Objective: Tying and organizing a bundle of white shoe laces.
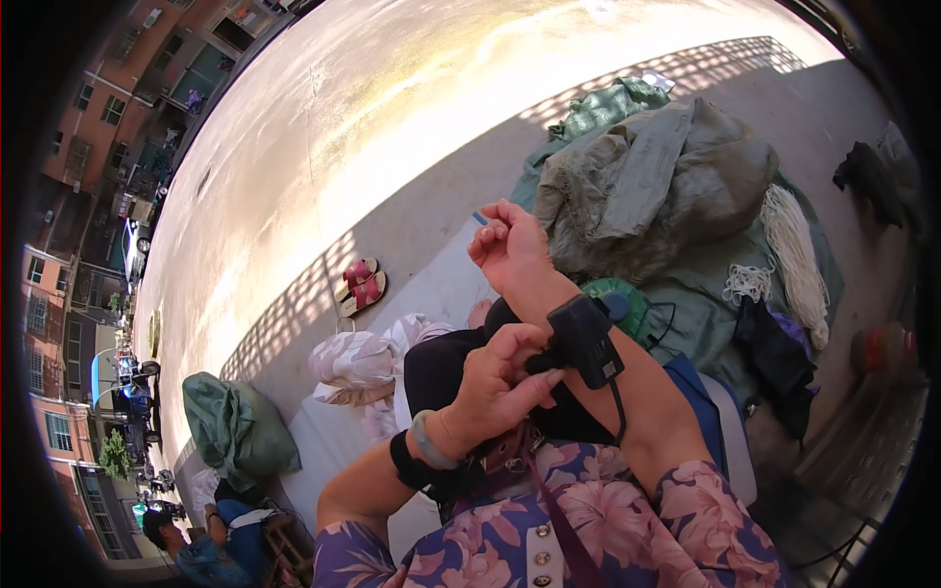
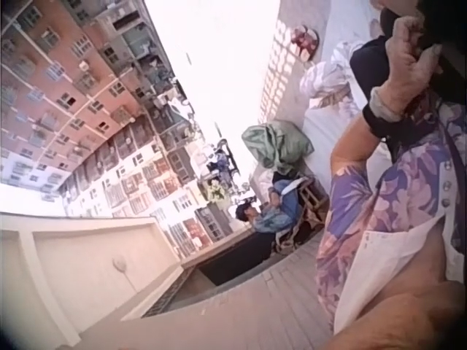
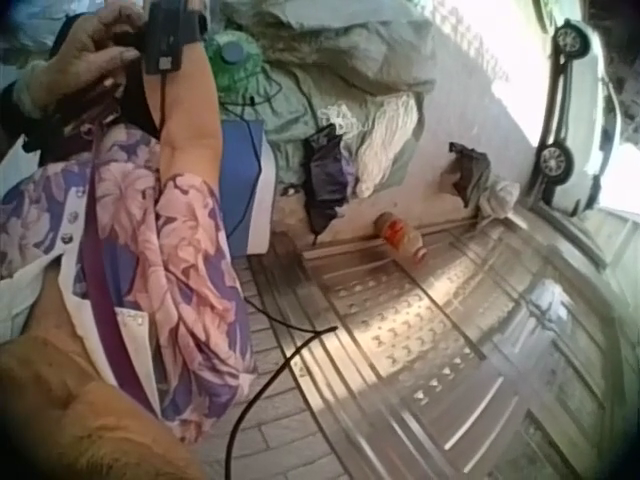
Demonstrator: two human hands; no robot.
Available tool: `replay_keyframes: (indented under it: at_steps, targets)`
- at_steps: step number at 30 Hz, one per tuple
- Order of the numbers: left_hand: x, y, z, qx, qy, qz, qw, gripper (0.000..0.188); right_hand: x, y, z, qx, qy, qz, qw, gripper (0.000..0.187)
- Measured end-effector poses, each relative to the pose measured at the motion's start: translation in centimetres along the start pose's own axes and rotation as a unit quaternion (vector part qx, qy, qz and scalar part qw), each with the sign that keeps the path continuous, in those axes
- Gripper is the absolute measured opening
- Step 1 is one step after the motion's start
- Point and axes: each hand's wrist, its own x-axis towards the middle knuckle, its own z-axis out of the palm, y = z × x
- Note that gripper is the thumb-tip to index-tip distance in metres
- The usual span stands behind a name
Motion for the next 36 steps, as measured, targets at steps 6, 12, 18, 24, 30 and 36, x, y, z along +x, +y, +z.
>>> replay_keyframes:
  at_steps: [6,12,18,24,30,36]
  targets:
    - [-0.1,-1.0,0.4,-0.002,0.029,0.032,0.999,0.029,0.1,-0.4,-0.4,0.054,0.000,0.001,0.999,0.008]
    - [0.0,-0.4,1.3,0.199,0.045,0.234,0.951,0.028,-0.4,-0.8,0.6,0.075,-0.008,0.008,0.997,0.006]
    - [-0.7,-0.4,1.1,0.154,0.029,0.222,0.962,0.032,-0.2,-0.7,0.8,0.078,-0.018,0.018,0.997,0.007]
    - [-0.7,0.1,1.0,0.147,0.006,0.205,0.968,0.019,0.0,-0.3,0.6,0.066,-0.005,0.013,0.998,0.007]
    - [-1.6,-0.7,1.1,0.027,0.051,0.068,0.996,0.006,0.1,-0.1,0.8,0.019,-0.019,-0.034,0.999,0.008]
    - [-1.6,-0.8,1.3,-0.013,0.044,0.049,0.998,0.022,0.7,-0.5,0.2,0.040,0.000,-0.037,0.999,0.008]
